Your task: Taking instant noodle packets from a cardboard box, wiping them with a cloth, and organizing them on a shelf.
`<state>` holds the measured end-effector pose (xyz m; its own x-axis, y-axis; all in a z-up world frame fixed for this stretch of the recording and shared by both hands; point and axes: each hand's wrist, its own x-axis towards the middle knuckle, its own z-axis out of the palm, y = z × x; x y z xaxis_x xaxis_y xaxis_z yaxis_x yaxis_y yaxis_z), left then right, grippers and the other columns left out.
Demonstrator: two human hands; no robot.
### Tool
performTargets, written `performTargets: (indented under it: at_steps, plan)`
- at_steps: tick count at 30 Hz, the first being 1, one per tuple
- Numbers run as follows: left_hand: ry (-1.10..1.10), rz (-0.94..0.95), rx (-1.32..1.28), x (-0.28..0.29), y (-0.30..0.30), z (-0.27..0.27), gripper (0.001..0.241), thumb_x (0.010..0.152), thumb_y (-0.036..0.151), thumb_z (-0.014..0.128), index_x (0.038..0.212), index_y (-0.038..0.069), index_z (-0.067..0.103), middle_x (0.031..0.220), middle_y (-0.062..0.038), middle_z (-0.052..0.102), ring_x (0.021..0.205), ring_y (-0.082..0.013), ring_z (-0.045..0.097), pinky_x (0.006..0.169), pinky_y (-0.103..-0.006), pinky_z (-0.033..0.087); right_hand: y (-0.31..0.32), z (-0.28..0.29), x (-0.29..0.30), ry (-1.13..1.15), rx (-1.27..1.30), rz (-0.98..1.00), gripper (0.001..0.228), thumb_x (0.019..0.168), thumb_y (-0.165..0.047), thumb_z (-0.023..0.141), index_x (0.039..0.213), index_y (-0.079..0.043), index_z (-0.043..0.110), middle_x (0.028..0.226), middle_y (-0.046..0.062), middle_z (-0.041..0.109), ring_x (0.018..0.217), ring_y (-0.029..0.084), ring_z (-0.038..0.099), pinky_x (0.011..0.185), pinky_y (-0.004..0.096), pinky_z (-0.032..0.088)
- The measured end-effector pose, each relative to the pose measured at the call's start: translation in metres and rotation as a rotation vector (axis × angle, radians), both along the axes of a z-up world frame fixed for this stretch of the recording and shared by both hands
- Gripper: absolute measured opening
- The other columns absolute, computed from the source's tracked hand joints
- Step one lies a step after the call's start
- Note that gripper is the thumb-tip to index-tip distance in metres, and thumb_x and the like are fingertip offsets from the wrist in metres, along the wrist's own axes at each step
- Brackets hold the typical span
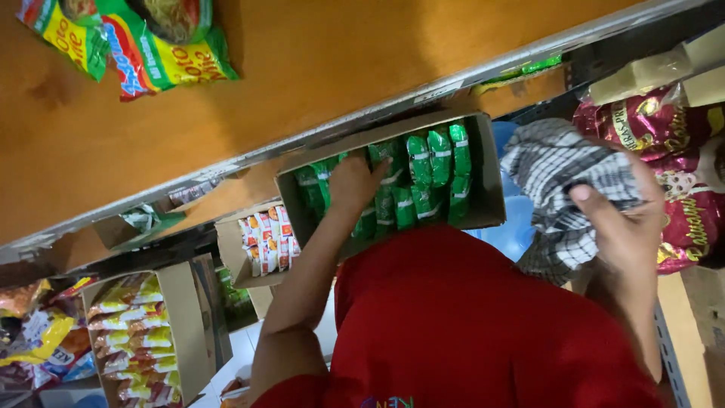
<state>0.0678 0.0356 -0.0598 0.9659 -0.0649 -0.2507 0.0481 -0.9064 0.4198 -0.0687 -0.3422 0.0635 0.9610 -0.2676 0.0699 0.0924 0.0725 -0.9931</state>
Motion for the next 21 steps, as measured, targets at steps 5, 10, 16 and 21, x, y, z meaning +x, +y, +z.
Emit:
performTargets:
  at_steps: [5,10,16,21]
  plan:
    - [-0.153,-0.044,-0.188,-0.008,-0.005,-0.004,0.048,0.088,0.039,0.072,0.112,-0.002,0.066,0.075,-0.025,0.069,0.068,-0.0460,0.067,0.057,-0.0552,0.054,0.040,0.048,0.022,0.084,-0.088,0.061,0.044,0.096,0.000,0.072,0.139,0.001,0.062,0.114,0.002,0.072,0.100,0.008,0.067,0.096,0.023,0.053]
    - [-0.120,-0.110,-0.288,-0.027,0.004,0.020,0.027,0.096,0.029,0.073,0.099,0.002,0.070,0.088,-0.022,0.072,0.084,-0.0412,0.070,0.073,-0.0489,0.055,0.042,0.045,0.028,0.104,-0.090,0.098,0.049,0.094,-0.002,0.073,0.142,0.001,0.061,0.119,0.004,0.072,0.105,0.011,0.068,0.098,0.027,0.055]
    - [0.032,0.037,-1.081,-0.064,-0.012,0.140,0.028,0.106,0.019,0.058,0.127,0.003,0.065,0.144,-0.011,0.061,0.106,-0.0167,0.063,0.091,-0.0315,0.052,0.062,0.043,0.041,0.065,-0.127,0.096,0.054,0.096,-0.008,0.072,0.147,-0.001,0.058,0.125,0.005,0.070,0.112,0.012,0.065,0.103,0.029,0.052]
    - [-0.166,-0.051,-1.366,-0.082,-0.053,0.117,0.023,0.107,0.012,0.057,0.126,0.002,0.062,0.142,-0.008,0.060,0.124,-0.0141,0.061,0.104,-0.0316,0.051,0.123,0.058,0.058,-0.778,-0.948,0.419,0.066,0.072,-0.034,0.082,0.133,-0.018,0.064,0.120,0.012,0.052,0.126,0.042,0.048,0.115,0.056,0.034]
